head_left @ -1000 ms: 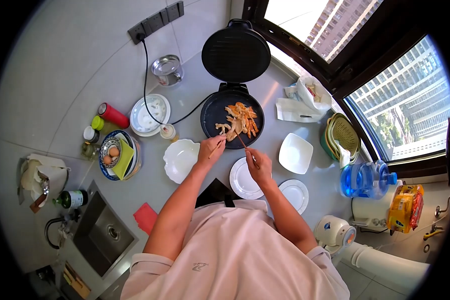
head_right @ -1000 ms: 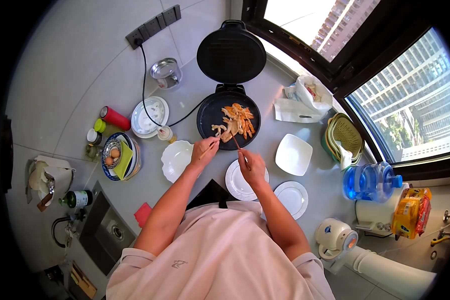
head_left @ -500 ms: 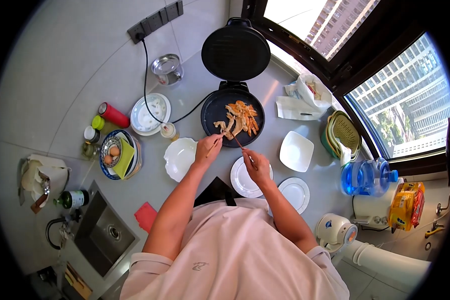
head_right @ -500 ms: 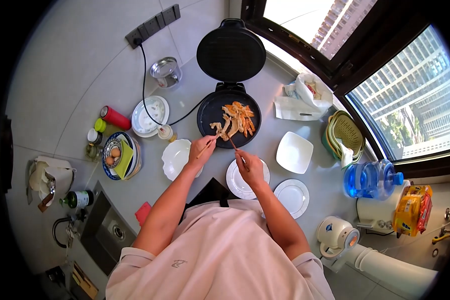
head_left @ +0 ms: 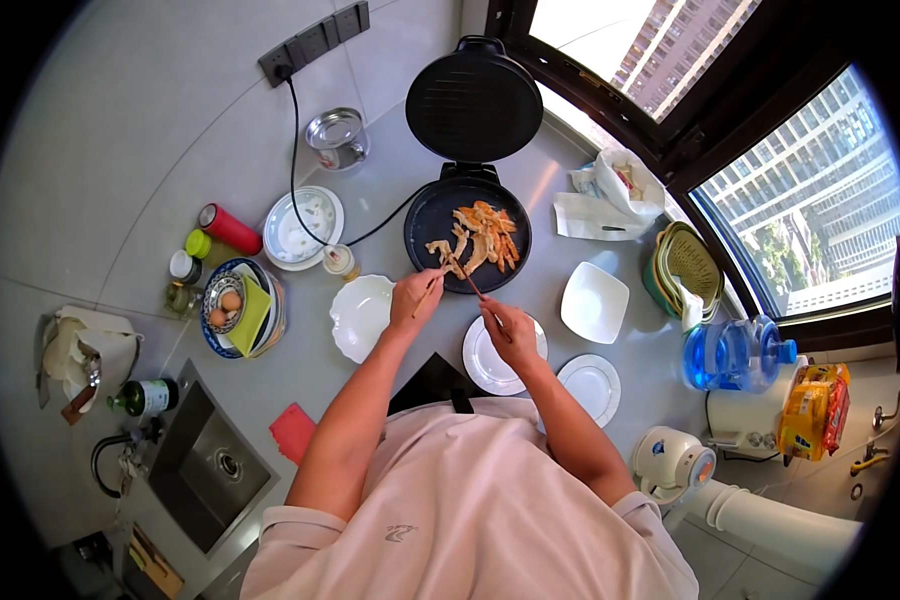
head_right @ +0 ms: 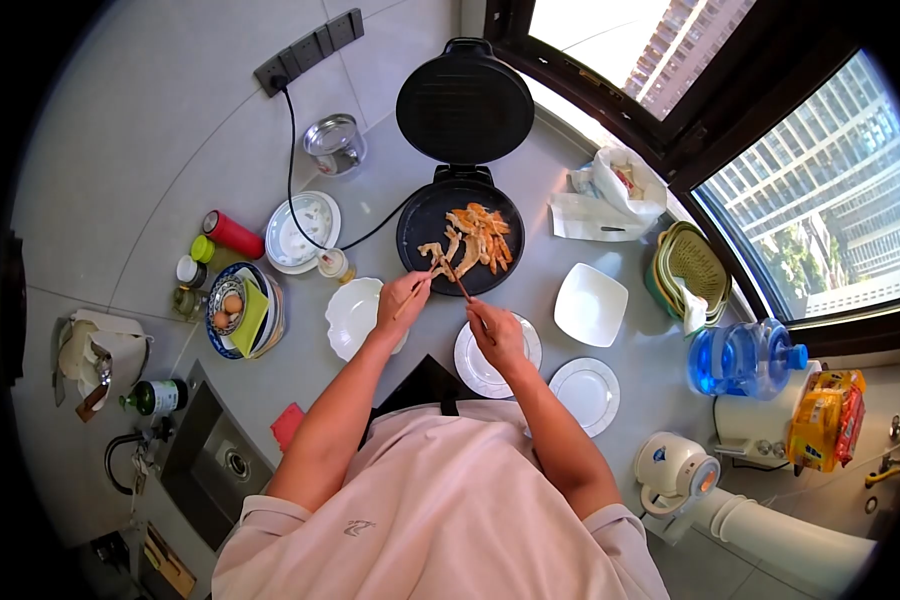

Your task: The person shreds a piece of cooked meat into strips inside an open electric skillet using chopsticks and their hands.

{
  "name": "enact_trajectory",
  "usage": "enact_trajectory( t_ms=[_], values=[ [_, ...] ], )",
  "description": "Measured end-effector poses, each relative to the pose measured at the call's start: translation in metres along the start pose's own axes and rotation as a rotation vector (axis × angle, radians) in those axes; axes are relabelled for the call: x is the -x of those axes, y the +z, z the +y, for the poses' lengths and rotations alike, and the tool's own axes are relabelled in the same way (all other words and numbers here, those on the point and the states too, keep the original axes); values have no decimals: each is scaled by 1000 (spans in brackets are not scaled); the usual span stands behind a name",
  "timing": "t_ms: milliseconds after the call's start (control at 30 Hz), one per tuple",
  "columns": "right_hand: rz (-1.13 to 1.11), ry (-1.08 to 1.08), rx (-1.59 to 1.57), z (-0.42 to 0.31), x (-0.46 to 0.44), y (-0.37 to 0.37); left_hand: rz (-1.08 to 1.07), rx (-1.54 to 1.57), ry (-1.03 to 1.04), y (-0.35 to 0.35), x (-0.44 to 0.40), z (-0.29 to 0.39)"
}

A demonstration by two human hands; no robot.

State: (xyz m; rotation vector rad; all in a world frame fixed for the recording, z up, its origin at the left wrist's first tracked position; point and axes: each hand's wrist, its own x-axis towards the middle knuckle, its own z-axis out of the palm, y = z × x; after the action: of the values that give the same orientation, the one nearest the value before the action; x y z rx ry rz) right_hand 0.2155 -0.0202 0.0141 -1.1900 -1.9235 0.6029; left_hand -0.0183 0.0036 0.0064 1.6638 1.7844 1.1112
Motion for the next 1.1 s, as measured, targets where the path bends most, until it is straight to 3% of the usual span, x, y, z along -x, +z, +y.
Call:
enact_trajectory(
  t_ms=[1100],
  values=[
    [-89, -221, 112, 30, 19, -5, -30, 10, -32, -4, -1, -14]
  ],
)
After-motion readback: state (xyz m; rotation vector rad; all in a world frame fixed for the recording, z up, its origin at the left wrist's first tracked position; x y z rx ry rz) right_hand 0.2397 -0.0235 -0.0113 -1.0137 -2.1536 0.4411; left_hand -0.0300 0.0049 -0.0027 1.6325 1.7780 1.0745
